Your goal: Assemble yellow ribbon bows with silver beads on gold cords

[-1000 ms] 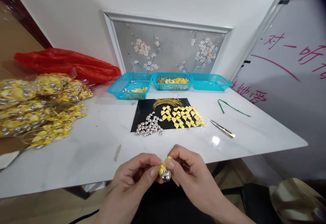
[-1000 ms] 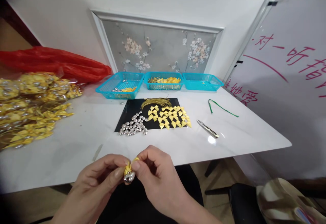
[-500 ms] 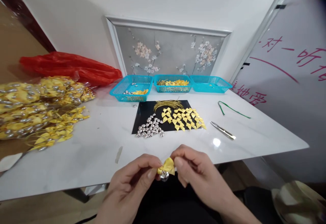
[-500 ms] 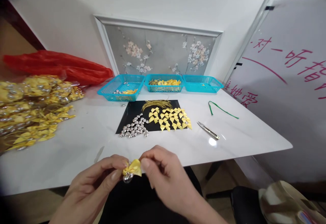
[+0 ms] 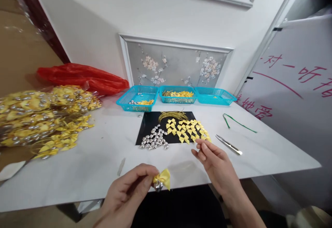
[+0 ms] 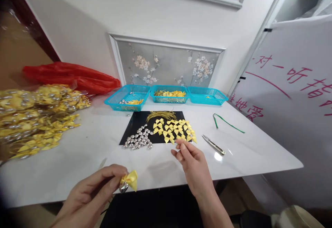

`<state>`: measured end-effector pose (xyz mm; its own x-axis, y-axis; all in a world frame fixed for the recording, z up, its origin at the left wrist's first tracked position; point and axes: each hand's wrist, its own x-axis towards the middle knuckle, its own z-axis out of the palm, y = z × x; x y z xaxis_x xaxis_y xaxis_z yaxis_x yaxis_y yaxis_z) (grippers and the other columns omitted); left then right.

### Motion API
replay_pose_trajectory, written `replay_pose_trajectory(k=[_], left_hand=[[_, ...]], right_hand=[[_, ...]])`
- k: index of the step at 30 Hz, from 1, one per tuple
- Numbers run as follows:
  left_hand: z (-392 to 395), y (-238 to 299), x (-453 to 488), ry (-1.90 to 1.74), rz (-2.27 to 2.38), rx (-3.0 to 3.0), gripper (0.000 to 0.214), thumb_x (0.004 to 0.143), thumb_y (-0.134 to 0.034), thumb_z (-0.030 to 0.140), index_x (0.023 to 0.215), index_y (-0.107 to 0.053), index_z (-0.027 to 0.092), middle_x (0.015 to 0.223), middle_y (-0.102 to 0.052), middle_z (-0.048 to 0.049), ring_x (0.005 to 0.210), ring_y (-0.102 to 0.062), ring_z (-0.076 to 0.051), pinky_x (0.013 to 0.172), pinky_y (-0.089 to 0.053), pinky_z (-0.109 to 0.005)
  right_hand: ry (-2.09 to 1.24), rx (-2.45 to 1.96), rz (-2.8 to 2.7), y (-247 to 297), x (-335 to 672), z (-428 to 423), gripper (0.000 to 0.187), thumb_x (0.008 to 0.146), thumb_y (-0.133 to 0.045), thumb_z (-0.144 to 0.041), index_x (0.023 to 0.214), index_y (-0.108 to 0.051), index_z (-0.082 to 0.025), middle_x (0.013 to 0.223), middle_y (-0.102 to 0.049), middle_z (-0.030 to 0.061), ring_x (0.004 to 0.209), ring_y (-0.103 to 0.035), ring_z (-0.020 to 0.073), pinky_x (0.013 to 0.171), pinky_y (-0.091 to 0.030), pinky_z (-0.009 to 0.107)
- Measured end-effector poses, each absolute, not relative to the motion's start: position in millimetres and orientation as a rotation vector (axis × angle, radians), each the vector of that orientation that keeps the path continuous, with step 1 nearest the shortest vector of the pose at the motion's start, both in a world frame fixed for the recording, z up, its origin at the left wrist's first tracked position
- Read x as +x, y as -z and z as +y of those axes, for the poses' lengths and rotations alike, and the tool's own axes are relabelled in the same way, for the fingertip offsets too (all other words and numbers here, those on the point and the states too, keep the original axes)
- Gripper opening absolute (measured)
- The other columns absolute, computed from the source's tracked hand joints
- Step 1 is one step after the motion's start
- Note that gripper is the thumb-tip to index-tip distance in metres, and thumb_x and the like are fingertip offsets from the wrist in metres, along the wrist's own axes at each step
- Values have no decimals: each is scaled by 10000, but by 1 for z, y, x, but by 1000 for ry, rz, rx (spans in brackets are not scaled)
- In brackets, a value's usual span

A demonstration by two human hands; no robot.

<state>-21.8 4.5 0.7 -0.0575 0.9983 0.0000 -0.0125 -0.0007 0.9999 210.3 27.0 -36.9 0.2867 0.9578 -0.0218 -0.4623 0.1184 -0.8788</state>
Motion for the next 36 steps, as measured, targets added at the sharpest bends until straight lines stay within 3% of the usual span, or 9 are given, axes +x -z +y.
replay_pose_trajectory(k=[6,10,15,21,26,36], left_hand=[[6,-3,-18,-1243,1077,992,356,658,-912,552,841,-839,255,866,-771,-22,827,-679,-184,764,-538,-199],[4,-2,-10,-1204,1046,996,312,658,-948,441,862,-791,264,772,-728,20,725,-602,-123,653,-475,-143],[-2,-5,-9,-1175,997,977,301,665,-946,428,855,-780,262,743,-700,28,681,-574,-99,629,-450,-125],[-7,-6,-11,-1219,1051,975,312,613,-970,426,816,-790,273,798,-706,22,684,-606,-98,629,-475,-121],[-4,1,-12,-1190,1043,1014,280,652,-953,414,838,-783,292,809,-697,18,684,-620,-101,612,-482,-117],[0,8,-7,-1171,980,1124,185,728,-914,337,863,-792,311,892,-681,10,673,-674,-116,597,-538,-144]], right_hand=[[-1265,-947,-750,33,194,15,344,816,-849,-485,995,-832,-192,851,-595,10,605,-492,82,683,-524,304],[-1300,-894,-767,26,193,11,320,825,-837,-472,1019,-834,-217,907,-589,21,534,-350,38,559,-453,274],[-1300,-860,-749,22,207,14,284,804,-846,-408,1030,-832,-236,901,-559,16,525,-252,14,474,-301,207],[-1183,-898,-813,31,213,18,227,849,-797,-403,1014,-820,-249,877,-546,5,506,-250,12,458,-221,214],[-1014,-987,-985,35,206,11,192,987,-652,-352,1085,-800,-279,910,-594,16,543,-352,45,489,-260,243],[-615,-1123,-1208,26,223,13,245,1015,-549,-210,1113,-765,-272,902,-617,3,581,-403,91,510,-322,265]])
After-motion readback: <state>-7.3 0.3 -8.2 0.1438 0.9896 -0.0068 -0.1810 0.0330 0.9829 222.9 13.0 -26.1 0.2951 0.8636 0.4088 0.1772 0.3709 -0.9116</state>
